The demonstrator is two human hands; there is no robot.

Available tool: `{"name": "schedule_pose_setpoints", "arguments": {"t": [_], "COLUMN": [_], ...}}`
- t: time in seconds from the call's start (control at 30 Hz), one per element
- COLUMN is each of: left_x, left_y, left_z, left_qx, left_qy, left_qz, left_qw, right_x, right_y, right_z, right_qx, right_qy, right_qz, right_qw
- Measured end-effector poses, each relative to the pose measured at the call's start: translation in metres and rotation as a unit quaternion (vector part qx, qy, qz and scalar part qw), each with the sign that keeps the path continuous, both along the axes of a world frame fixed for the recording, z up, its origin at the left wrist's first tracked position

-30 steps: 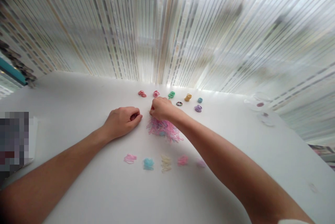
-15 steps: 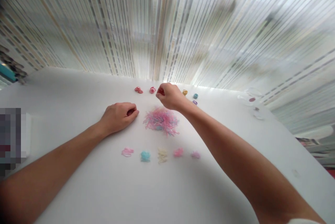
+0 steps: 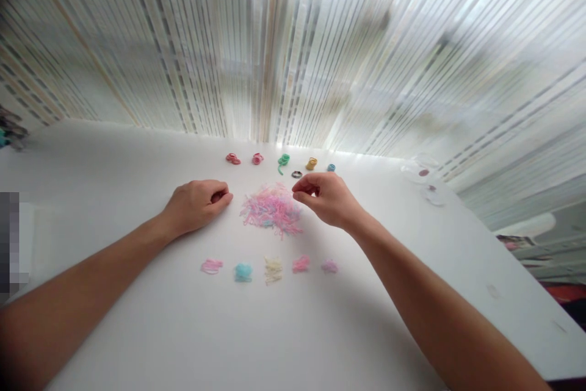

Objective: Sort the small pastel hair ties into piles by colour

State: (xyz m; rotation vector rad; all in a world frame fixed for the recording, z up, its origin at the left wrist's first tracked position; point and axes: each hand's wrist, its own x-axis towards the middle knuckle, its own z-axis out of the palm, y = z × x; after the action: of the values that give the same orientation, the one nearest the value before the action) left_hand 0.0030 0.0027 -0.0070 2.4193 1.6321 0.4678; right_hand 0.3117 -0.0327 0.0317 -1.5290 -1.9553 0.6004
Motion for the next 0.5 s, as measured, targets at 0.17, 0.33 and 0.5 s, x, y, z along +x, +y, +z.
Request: {"name": "schedule_pose_setpoints", "arguments": {"t": [0.17,0.33,0.5], "left_x": [0.001,0.004,0.007], "left_y": [0.000,-0.001,-0.002], "left_z": [0.001,0.005,0.009], "left_qx": [0.002,-0.005,-0.004], "left_qy": [0.008,0.022,0.034], "left_qz": [0.007,0.019,0.030], "left_qw": [1.000,1.000,0.999], "right_x": [0.013,0.012,0.004], "right_y": [-0.033,-0.055,-0.069], "right_z": [-0.004,-0.016,-0.017], "right_qx": [-0.008,0.034,0.087], "right_qy": [0.073,0.104,0.053], "right_qz": [-0.024,-0.036,-0.017], "right_qw": [0.997,0.993,0.995]}}
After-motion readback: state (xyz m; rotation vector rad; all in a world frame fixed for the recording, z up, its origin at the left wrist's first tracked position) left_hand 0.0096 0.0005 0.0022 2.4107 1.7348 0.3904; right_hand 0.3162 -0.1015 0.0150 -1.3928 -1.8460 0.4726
